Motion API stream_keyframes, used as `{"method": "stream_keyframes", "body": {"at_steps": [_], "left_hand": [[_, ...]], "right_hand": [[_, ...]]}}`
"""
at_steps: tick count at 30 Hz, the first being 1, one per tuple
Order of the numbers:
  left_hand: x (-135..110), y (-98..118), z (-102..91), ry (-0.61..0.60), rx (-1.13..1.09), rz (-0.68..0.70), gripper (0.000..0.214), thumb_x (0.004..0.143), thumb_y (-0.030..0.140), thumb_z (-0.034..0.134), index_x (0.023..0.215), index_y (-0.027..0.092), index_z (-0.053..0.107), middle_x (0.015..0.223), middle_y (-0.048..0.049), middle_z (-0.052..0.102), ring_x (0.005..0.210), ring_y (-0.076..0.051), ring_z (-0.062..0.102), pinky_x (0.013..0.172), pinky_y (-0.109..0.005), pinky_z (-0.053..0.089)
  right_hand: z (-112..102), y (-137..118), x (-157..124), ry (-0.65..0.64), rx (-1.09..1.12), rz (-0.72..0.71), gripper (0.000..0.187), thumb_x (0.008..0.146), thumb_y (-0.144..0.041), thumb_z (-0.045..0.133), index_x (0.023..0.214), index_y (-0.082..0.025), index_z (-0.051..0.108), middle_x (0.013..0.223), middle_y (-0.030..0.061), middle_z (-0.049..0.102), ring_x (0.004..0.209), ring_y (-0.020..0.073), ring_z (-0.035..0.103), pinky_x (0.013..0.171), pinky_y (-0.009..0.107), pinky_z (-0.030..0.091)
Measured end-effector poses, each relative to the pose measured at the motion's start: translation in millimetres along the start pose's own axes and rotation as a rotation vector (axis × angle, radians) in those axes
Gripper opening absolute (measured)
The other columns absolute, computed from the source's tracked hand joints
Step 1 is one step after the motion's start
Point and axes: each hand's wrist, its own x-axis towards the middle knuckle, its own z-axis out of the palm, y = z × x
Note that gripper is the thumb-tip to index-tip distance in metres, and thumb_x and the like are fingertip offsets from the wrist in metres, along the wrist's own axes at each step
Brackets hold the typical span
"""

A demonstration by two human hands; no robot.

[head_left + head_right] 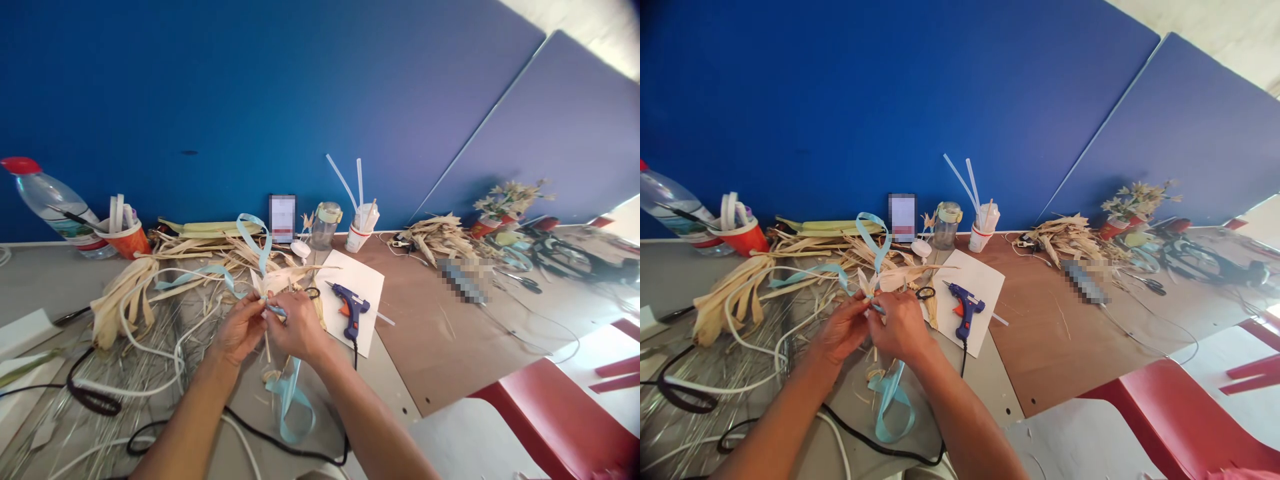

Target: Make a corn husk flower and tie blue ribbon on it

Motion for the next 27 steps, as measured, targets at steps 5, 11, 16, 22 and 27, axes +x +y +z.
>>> {"method": "stream_keyframes", "body": {"at_steps": [5, 11, 16, 22, 27], "left_hand": [[-3, 1, 4.9, -0.035, -0.035, 0.001, 0.017, 0.065, -0.001, 0.068, 0.074, 0.014, 0.066, 0.077, -0.0034, 0.072, 0.069, -0.012, 0.067, 0.064, -0.019, 0.054], [-7, 3, 9.4, -0.067, -0.054, -0.015, 0.016, 0.063, 0.001, 0.069, 0.073, 0.013, 0.067, 0.074, -0.0025, 0.071, 0.067, -0.013, 0.066, 0.065, -0.02, 0.053], [-10, 4, 9.9, -0.087, -0.016, -0.04, 0.016, 0.06, 0.004, 0.07, 0.074, 0.013, 0.069, 0.074, -0.0033, 0.072, 0.069, -0.015, 0.066, 0.068, -0.024, 0.054], [-9, 5, 4.7, -0.103, 0.003, -0.057, 0.018, 0.062, 0.009, 0.066, 0.078, 0.013, 0.07, 0.079, -0.0067, 0.071, 0.08, -0.021, 0.066, 0.078, -0.033, 0.052], [-7, 4, 3.7, -0.095, 0.025, -0.011, 0.006, 0.064, 0.01, 0.07, 0.069, 0.013, 0.07, 0.08, -0.0072, 0.071, 0.072, -0.016, 0.064, 0.073, -0.029, 0.052]], "right_hand": [[11, 0, -2, 0.081, -0.094, 0.001, 0.011, 0.079, -0.025, 0.059, 0.088, -0.018, 0.062, 0.083, 0.0068, 0.071, 0.079, 0.0219, 0.062, 0.076, 0.035, 0.036], [27, -7, -7, 0.182, -0.176, 0.024, 0.014, 0.08, -0.016, 0.048, 0.087, -0.017, 0.06, 0.078, 0.0079, 0.069, 0.075, 0.0216, 0.06, 0.071, 0.034, 0.035], [31, -4, -8, 0.28, -0.118, 0.047, 0.015, 0.074, -0.014, 0.049, 0.084, -0.018, 0.06, 0.077, 0.007, 0.069, 0.073, 0.0216, 0.061, 0.07, 0.034, 0.035], [24, -2, -3, 0.254, 0.177, 0.175, 0.01, 0.07, -0.014, 0.05, 0.067, -0.021, 0.057, 0.068, 0.002, 0.065, 0.066, 0.0171, 0.057, 0.069, 0.03, 0.038], [9, -5, 3, 0.096, 0.732, 0.442, 0.007, 0.065, -0.02, 0.054, 0.058, -0.02, 0.053, 0.055, -0.0031, 0.052, 0.052, 0.011, 0.044, 0.053, 0.024, 0.034]]}}
